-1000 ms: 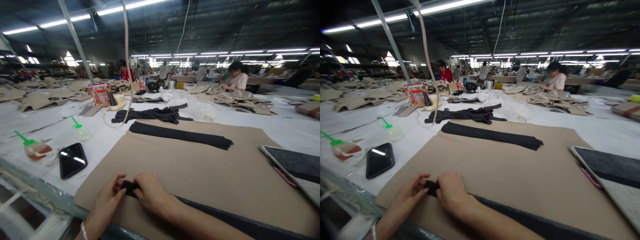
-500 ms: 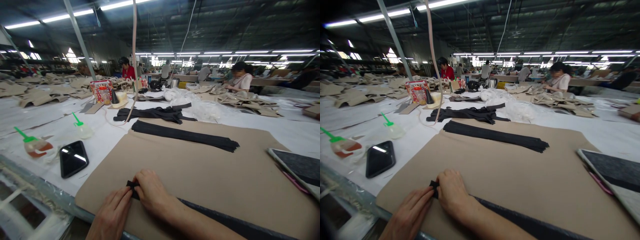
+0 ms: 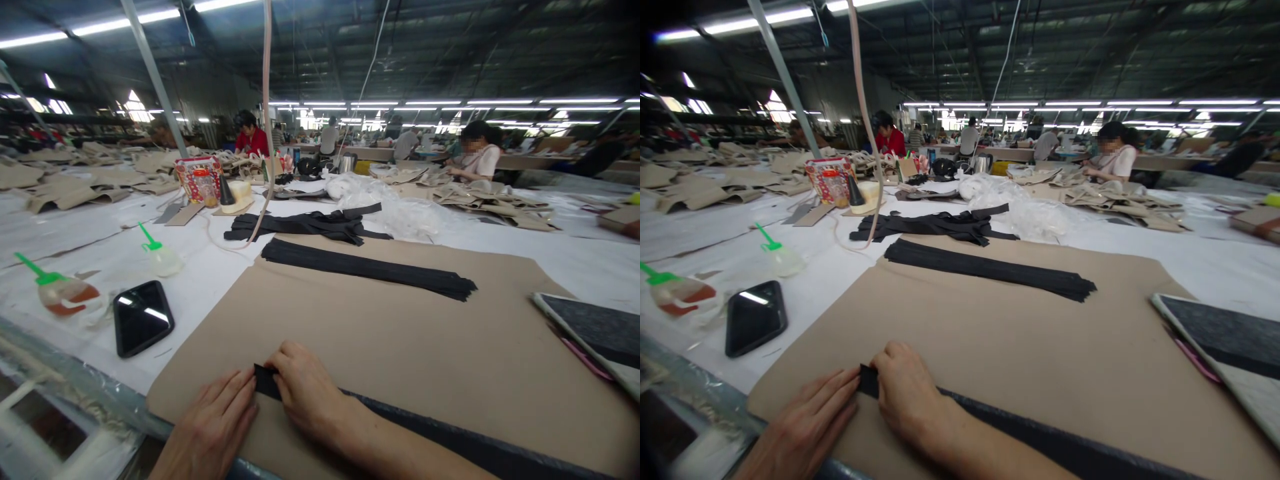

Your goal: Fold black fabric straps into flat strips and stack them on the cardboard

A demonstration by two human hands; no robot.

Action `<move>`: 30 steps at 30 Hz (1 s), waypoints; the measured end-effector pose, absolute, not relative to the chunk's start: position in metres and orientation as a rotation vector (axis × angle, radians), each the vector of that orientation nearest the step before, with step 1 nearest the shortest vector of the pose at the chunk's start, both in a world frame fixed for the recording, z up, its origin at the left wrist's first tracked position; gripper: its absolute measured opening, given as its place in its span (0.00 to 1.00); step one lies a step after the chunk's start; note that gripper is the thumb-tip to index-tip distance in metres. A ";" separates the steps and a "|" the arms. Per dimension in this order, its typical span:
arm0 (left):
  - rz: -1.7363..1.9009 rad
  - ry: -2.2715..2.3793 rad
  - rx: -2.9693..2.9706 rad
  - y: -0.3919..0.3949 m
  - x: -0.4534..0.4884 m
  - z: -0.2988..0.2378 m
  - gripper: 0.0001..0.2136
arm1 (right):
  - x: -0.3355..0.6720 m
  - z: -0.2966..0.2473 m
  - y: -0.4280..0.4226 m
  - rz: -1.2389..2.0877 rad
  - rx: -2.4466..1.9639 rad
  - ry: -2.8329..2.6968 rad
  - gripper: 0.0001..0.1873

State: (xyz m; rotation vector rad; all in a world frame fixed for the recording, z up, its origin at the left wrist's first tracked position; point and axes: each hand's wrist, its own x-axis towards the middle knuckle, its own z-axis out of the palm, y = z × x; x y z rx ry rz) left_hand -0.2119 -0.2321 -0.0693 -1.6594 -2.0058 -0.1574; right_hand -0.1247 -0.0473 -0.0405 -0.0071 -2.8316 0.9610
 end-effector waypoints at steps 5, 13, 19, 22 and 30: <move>-0.108 -1.996 -1.661 -0.230 -0.211 -0.062 0.13 | -0.119 -0.045 -0.046 0.895 0.111 -2.828 0.13; -0.054 -1.982 -1.668 -0.231 -0.211 -0.061 0.14 | -0.111 -0.041 -0.046 0.612 0.192 -2.907 0.12; -0.046 -1.998 -1.679 -0.233 -0.212 -0.064 0.16 | -0.110 -0.038 -0.048 0.443 0.235 -2.929 0.10; -0.051 -2.008 -1.691 -0.234 -0.213 -0.063 0.17 | -0.111 -0.036 -0.050 0.377 0.267 -2.935 0.11; -0.147 -2.111 -1.611 -0.237 -0.214 -0.066 0.16 | -0.114 -0.033 -0.051 0.385 0.288 -2.964 0.19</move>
